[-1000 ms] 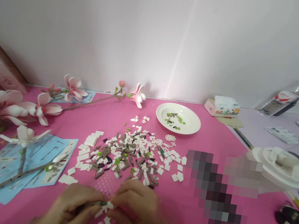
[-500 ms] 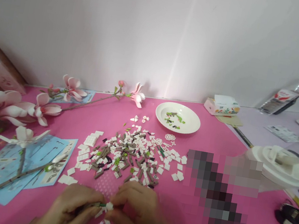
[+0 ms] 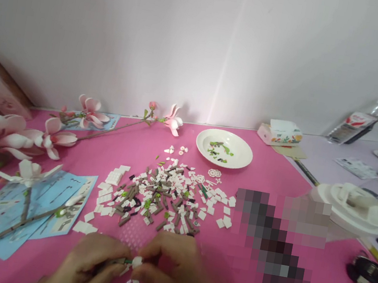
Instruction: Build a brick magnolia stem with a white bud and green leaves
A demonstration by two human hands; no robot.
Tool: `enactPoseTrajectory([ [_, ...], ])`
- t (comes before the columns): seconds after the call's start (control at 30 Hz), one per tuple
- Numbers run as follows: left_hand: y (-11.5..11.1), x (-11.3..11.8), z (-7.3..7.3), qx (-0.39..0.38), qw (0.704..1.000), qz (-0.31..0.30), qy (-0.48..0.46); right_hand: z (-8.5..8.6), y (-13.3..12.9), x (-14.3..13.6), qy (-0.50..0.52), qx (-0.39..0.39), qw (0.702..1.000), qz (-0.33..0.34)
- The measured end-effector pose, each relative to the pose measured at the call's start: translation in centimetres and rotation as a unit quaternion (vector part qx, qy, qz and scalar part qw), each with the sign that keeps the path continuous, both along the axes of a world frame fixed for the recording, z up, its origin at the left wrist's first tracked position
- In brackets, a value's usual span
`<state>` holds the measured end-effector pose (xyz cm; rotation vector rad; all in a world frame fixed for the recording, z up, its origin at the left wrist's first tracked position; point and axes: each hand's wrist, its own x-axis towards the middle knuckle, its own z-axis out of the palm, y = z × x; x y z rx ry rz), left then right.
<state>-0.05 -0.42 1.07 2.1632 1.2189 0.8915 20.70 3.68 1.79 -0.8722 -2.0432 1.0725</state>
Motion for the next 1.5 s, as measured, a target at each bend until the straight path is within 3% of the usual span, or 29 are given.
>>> enactPoseTrajectory([
  [0.1,-0.1,0.0,-0.1,-0.002,1.000,0.020,0.001,0.2,0.0,-0.1,0.000,0.003,1.000,-0.002],
  [0.33,-0.7,-0.1,-0.4,-0.041,0.997,0.059,0.005,0.3,-0.1,0.2,-0.016,0.122,0.992,0.038],
  [0.63,0.1,0.2,0.3,-0.029,1.000,0.005,0.008,0.2,0.4,0.1,-0.068,0.192,0.976,0.072],
  [0.93,-0.8,0.0,0.2,-0.075,0.997,0.013,0.032,0.4,0.2,-0.4,-0.081,0.230,0.968,0.063],
  [1.2,-0.2,0.3,0.5,-0.025,1.000,0.013,-0.007,0.6,0.0,0.0,-0.064,0.192,0.978,0.055],
  [1.5,0.2,0.3,1.0,-0.019,0.999,-0.028,-0.009,0.5,0.4,-0.4,-0.064,0.226,0.969,0.080],
])
